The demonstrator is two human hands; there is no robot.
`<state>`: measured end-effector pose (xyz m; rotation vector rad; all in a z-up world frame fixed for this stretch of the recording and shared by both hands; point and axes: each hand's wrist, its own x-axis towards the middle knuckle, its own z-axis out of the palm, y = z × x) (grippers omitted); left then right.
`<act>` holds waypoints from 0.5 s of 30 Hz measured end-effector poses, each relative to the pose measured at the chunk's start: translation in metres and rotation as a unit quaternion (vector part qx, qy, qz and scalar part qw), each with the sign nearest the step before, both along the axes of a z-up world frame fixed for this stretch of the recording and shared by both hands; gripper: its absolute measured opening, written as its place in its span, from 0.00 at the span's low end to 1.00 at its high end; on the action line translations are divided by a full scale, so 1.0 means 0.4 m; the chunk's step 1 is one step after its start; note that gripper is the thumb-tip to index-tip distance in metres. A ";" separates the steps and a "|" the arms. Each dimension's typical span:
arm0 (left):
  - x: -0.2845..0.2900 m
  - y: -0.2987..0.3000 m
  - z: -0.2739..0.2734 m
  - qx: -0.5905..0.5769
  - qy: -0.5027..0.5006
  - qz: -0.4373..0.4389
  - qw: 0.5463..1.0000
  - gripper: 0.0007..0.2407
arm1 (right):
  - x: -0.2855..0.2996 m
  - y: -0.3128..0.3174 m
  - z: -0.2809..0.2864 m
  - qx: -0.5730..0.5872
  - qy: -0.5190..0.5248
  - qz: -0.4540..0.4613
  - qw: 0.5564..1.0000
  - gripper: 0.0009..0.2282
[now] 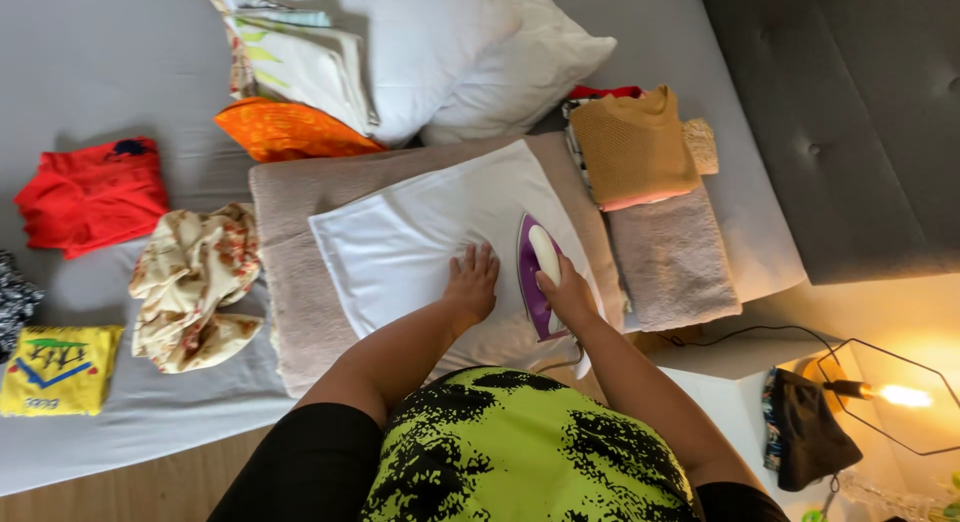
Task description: The person irons a white t-shirt on a bed using a purple iron. They smooth the fabric, iron both sides of the shirt, and then fold it neatly.
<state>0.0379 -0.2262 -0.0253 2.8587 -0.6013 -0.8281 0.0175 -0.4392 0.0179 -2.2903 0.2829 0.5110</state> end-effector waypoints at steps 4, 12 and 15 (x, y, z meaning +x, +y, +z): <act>0.027 -0.129 0.043 -0.007 0.021 -0.002 1.000 0.29 | 0.034 -0.122 -0.065 0.048 -0.044 -0.037 0.997 0.29; 0.101 -0.247 0.001 0.057 0.002 0.036 0.998 0.30 | 0.138 -0.190 -0.076 -0.006 0.002 0.044 0.999 0.31; 0.100 -0.253 0.023 0.066 0.038 0.065 0.995 0.30 | 0.210 -0.191 -0.100 0.014 -0.009 0.053 0.998 0.31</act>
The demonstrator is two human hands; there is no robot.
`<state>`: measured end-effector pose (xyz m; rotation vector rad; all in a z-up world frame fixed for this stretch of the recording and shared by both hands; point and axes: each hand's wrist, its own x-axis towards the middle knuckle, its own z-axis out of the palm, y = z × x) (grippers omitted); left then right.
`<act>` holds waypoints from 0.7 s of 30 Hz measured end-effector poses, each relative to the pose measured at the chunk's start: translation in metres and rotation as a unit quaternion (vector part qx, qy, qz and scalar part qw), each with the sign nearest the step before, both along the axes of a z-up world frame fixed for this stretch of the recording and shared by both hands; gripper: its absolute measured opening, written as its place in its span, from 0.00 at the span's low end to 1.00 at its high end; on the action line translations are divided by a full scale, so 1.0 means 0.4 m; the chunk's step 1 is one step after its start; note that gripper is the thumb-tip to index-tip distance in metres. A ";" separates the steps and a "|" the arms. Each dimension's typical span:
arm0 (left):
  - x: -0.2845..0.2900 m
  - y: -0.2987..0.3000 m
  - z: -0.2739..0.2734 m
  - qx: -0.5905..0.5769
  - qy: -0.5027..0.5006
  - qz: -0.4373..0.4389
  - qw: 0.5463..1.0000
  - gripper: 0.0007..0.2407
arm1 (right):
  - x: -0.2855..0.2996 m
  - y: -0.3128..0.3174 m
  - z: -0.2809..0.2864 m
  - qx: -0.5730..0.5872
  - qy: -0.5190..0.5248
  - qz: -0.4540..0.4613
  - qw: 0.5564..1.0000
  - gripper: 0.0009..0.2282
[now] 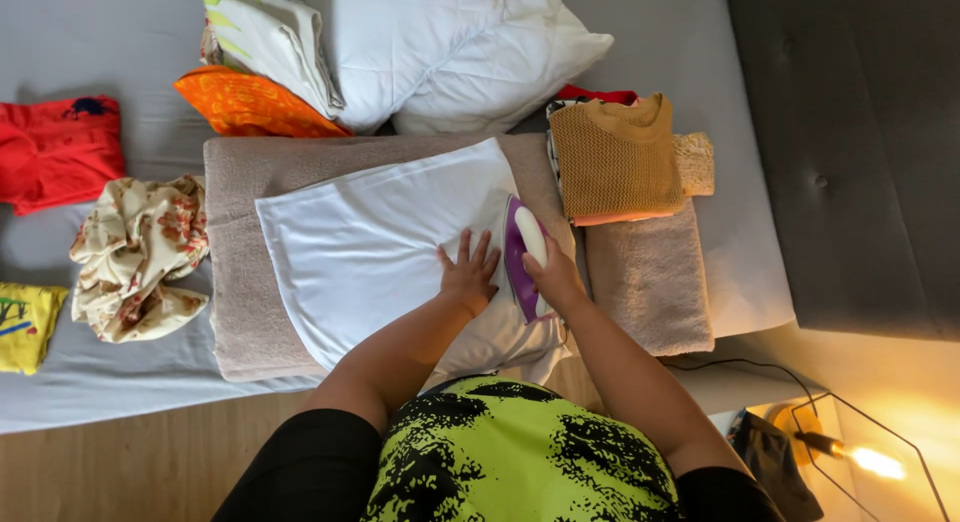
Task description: The person irons a white t-shirt on a bed using a purple iron. They smooth the fabric, iron both sides of the shirt, and then fold it neatly.
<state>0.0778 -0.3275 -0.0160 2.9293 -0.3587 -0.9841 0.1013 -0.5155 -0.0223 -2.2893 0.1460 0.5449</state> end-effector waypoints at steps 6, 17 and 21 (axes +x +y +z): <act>0.014 -0.014 -0.025 0.014 0.028 0.016 0.999 0.32 | 0.020 -0.044 -0.004 0.008 0.021 0.022 0.999 0.32; -0.030 -0.290 -0.179 -0.058 -0.060 -0.149 0.985 0.14 | -0.145 -0.253 -0.030 -0.011 0.073 -0.018 0.997 0.31; 0.005 -0.423 -0.059 -0.217 0.013 -0.269 0.938 0.15 | -0.201 -0.349 -0.008 0.055 0.047 -0.124 0.990 0.31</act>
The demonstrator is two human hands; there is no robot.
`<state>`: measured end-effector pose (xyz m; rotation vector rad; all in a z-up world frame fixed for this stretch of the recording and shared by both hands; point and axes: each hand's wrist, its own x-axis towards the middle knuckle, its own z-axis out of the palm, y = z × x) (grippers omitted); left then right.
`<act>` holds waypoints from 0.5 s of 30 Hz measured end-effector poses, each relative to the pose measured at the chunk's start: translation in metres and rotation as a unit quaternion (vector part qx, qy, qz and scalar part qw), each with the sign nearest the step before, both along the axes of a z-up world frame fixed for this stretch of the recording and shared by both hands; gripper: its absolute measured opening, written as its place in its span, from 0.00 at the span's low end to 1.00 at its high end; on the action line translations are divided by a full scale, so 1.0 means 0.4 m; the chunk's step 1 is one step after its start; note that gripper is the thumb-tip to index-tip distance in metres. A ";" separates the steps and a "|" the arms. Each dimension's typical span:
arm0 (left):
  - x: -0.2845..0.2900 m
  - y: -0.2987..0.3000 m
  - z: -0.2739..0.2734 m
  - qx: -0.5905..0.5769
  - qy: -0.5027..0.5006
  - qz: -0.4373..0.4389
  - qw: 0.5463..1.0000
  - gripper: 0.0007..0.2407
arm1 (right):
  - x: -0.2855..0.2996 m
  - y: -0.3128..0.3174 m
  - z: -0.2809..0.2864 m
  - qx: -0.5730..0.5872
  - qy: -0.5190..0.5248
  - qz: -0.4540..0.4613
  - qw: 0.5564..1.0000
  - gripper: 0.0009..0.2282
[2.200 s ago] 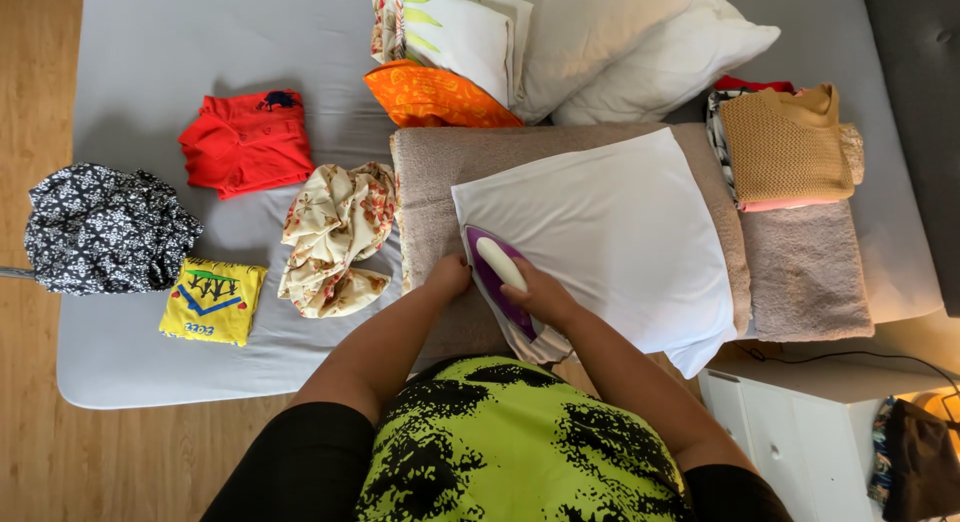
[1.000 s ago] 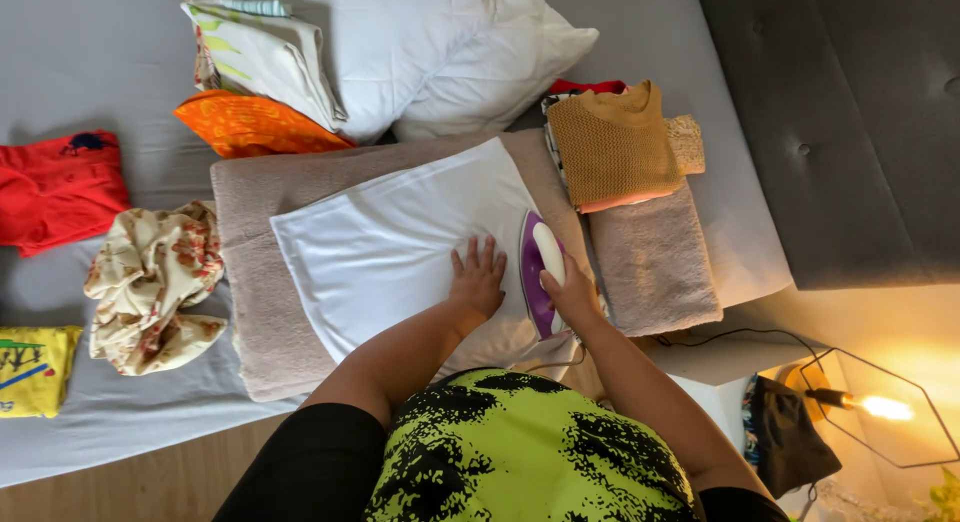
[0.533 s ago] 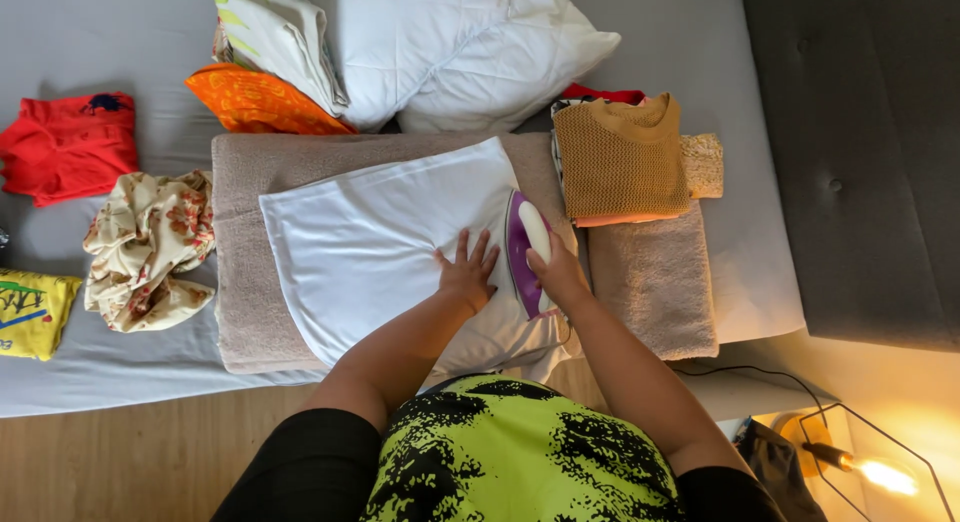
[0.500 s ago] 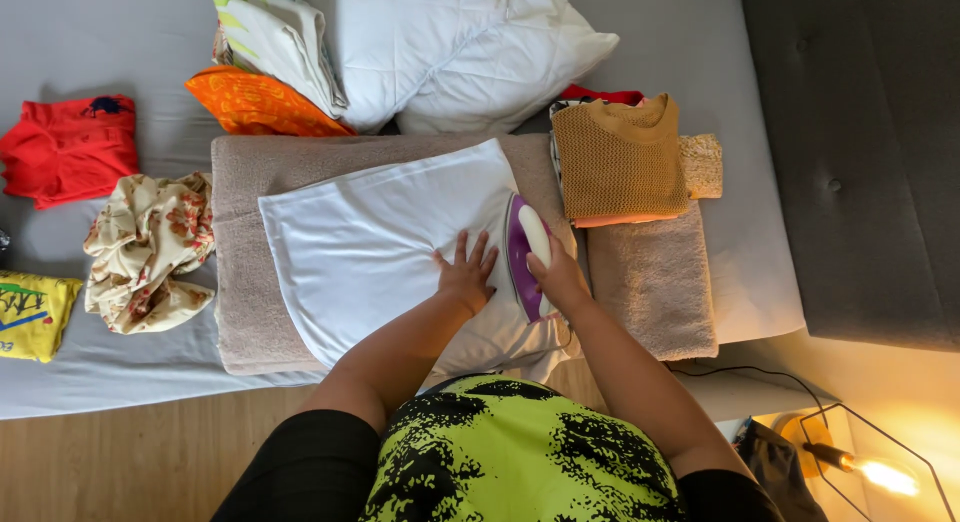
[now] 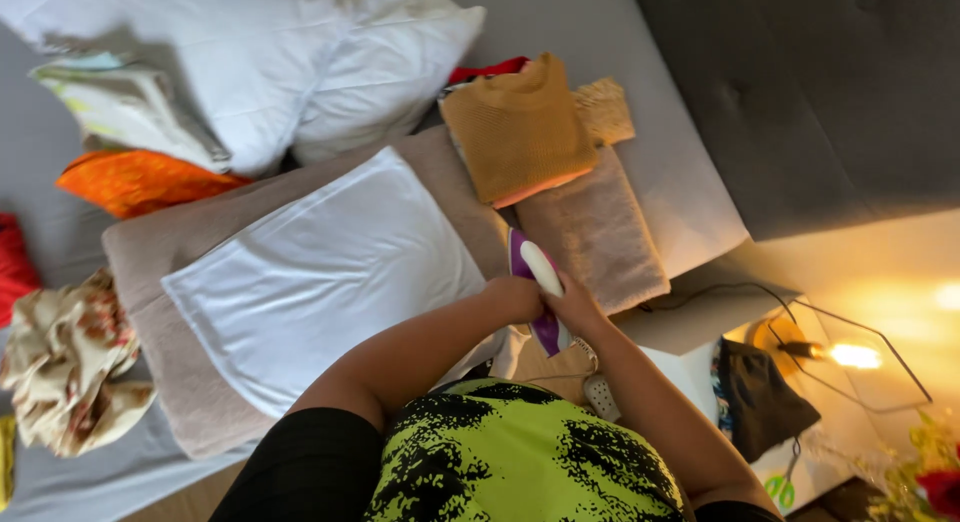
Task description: The person irons a white t-shirt on a bed using a purple iron. They smooth the fabric, iron both sides of the shirt, and then fold it neatly.
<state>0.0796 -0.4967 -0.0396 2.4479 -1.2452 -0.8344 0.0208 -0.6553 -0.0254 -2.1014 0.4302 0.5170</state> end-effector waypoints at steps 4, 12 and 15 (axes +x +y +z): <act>0.013 -0.134 -0.071 -0.025 0.056 0.131 0.989 0.14 | -0.003 -0.078 0.119 -0.072 0.006 -0.061 0.996 0.32; -0.025 -0.118 0.025 -0.073 0.006 0.032 0.997 0.26 | -0.003 -0.209 -0.127 0.005 -0.120 -0.179 0.976 0.27; -0.040 -0.030 0.000 0.020 -0.137 -0.021 0.990 0.21 | 0.000 -0.189 -0.114 0.016 -0.157 -0.205 0.966 0.26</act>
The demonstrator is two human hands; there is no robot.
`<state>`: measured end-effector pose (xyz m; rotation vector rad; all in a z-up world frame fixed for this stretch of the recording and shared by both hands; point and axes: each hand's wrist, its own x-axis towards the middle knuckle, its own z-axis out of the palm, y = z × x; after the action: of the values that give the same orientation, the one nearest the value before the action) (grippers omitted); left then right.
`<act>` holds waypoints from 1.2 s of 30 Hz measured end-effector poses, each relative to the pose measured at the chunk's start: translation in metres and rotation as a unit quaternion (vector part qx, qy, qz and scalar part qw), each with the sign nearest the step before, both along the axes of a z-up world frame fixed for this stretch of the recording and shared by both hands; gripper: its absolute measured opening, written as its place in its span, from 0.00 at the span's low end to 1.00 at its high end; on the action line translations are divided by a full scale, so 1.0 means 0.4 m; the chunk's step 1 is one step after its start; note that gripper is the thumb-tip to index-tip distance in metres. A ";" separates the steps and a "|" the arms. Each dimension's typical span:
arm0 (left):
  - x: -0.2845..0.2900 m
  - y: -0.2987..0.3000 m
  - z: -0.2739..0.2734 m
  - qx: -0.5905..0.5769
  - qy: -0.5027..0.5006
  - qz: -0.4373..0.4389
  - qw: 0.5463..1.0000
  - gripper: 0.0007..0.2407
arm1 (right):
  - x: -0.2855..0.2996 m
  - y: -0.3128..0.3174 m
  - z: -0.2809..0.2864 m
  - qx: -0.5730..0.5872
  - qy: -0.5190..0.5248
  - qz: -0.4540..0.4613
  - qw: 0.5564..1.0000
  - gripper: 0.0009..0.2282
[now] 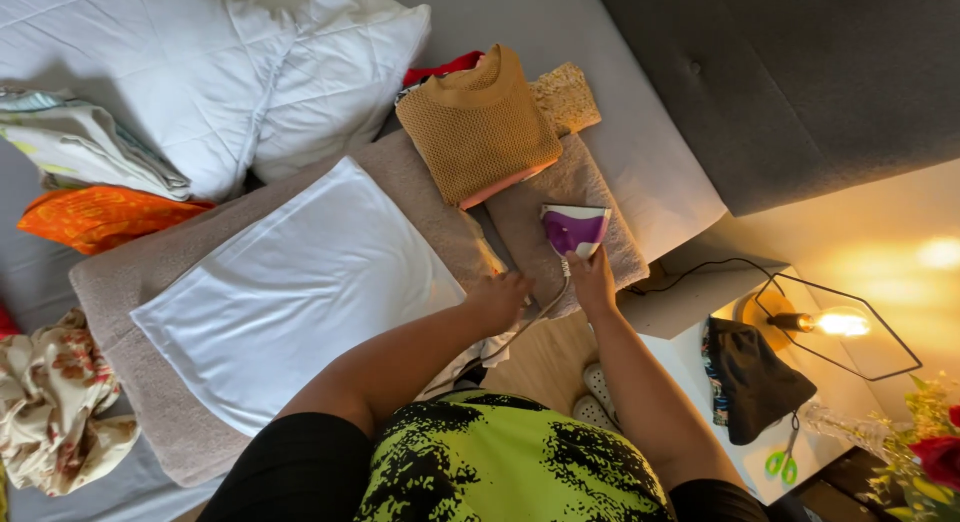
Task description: The person irons a white t-shirt on a bed using a purple iron. They smooth the fabric, iron both sides of the shirt, and then fold it neatly.
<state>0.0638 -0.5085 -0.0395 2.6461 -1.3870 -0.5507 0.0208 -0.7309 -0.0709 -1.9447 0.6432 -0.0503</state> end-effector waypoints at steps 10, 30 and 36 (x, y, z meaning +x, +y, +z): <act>0.032 0.223 -0.176 0.034 -0.161 0.004 0.986 0.08 | -0.013 -0.003 -0.163 -0.105 -0.108 -0.016 0.988 0.25; -0.100 0.708 0.498 -0.226 0.134 0.218 0.940 0.09 | -0.223 0.559 0.300 -0.028 0.061 0.278 0.958 0.22; -0.196 0.872 0.683 -0.224 0.062 0.218 0.948 0.09 | -0.173 0.692 0.581 0.115 -0.150 -0.012 0.982 0.24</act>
<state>-0.0148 -0.1597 0.2337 2.3782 -0.7394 -0.2959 -0.0483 -0.4543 0.1615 -1.6631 0.4505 -0.2681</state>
